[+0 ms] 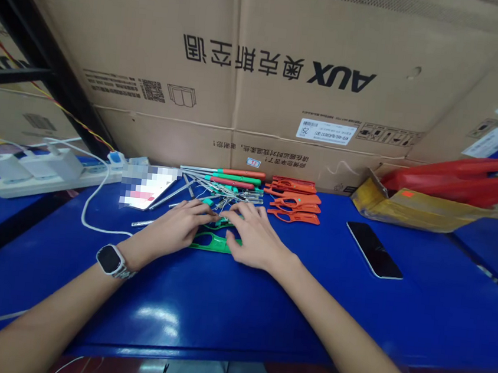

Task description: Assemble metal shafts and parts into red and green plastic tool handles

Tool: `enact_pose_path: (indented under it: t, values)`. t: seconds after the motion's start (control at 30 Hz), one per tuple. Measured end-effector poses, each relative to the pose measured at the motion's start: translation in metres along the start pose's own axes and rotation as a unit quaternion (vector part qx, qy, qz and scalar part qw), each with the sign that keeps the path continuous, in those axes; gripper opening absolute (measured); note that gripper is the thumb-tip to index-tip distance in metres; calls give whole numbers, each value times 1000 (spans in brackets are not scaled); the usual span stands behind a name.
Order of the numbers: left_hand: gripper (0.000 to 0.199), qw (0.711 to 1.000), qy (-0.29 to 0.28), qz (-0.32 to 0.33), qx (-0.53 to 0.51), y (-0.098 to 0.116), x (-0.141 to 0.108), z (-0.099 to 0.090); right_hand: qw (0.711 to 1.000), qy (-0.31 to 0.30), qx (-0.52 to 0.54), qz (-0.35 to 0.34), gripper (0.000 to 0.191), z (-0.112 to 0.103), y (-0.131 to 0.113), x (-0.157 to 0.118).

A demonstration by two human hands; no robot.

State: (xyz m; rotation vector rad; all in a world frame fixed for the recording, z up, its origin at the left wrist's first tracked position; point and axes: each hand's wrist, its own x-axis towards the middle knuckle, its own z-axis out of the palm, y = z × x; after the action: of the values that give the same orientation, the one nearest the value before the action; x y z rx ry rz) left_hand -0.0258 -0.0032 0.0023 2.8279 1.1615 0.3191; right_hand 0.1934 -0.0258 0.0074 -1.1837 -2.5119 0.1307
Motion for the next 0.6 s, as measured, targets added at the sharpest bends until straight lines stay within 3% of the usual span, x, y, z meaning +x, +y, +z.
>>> enact_pose_path:
  t: [0.23,0.4,0.6]
  values:
    - [53,992,97,-25,-76,-11,-4,-4,996,-67,-23,-46,21,2,-10,-10]
    - [40,963,178,-62,-194,-23,-7,-14,994,-67,-17,-86,21,1,-2,-5]
    - [27,922,158,-105,-339,-18,-8,-21,983,16,182,28,33,-4,17,11]
